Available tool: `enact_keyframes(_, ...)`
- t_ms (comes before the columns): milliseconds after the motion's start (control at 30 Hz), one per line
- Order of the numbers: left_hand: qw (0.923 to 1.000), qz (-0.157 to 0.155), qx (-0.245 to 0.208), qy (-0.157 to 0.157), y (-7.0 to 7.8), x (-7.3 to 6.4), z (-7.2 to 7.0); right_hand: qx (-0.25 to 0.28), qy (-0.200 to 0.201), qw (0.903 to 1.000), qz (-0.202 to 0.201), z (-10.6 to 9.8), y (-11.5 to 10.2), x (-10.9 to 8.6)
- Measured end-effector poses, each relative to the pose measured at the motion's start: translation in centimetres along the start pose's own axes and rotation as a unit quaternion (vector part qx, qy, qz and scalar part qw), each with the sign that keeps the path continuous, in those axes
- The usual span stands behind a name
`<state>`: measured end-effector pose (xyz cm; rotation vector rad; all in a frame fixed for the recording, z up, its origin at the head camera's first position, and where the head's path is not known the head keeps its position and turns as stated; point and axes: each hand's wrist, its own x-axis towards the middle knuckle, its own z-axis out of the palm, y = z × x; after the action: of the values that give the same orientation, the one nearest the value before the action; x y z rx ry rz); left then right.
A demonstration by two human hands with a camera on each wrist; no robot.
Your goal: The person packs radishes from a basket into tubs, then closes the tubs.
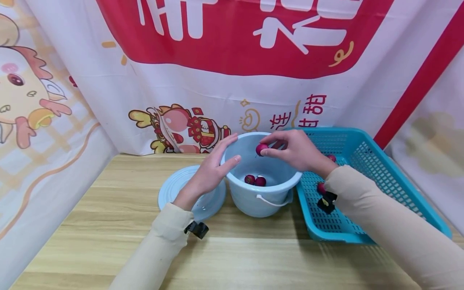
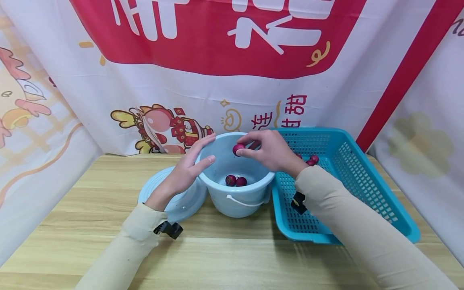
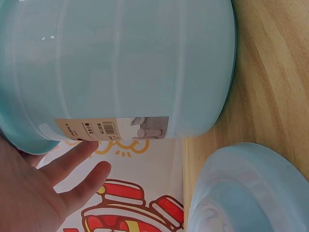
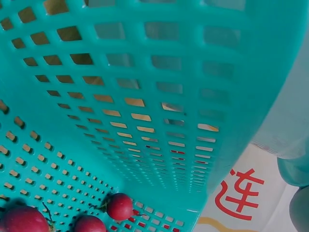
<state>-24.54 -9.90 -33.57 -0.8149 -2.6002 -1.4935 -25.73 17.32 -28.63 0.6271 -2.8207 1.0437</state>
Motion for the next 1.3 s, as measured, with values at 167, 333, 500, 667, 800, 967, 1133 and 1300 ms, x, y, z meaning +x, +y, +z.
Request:
enact_keyframes(167, 1.0000, -0.002, 0.002, 0.002, -0.10, -0.01, -0.06, -0.002, 0.005, 1.0000, -0.003, 0.09, 0.06, 0.01)
enact_keyframes(333, 1.0000, -0.002, 0.000, 0.000, -0.19, 0.01, -0.06, -0.003, 0.004, 1.0000, -0.004, 0.12, 0.05, 0.01)
enact_keyframes(500, 1.0000, -0.004, -0.005, 0.000, -0.18, -0.04, -0.05, -0.004, 0.001, 1.0000, -0.002, 0.13, 0.08, 0.01)
enact_keyframes(667, 1.0000, -0.005, -0.004, 0.000, -0.19, -0.04, -0.02, -0.005, -0.002, 1.0000, -0.004, 0.12, 0.06, 0.01)
enact_keyframes(800, 1.0000, -0.005, -0.002, 0.000, -0.15, -0.03, -0.01, -0.005, -0.002, 1.0000, -0.005, 0.12, 0.07, 0.00)
enact_keyframes(967, 1.0000, -0.004, -0.001, 0.000, 0.04, -0.08, 0.01, -0.004, -0.002, 1.0000, -0.003, 0.10, 0.10, 0.00)
enact_keyframes(1133, 1.0000, -0.003, -0.002, 0.000, 0.05, -0.11, -0.01, -0.001, -0.004, 1.0000, -0.001, 0.08, 0.09, -0.01)
enact_keyframes(1300, 1.0000, -0.001, -0.004, 0.000, 0.02, -0.07, -0.01, 0.001, -0.006, 1.0000, 0.003, 0.05, 0.05, 0.02)
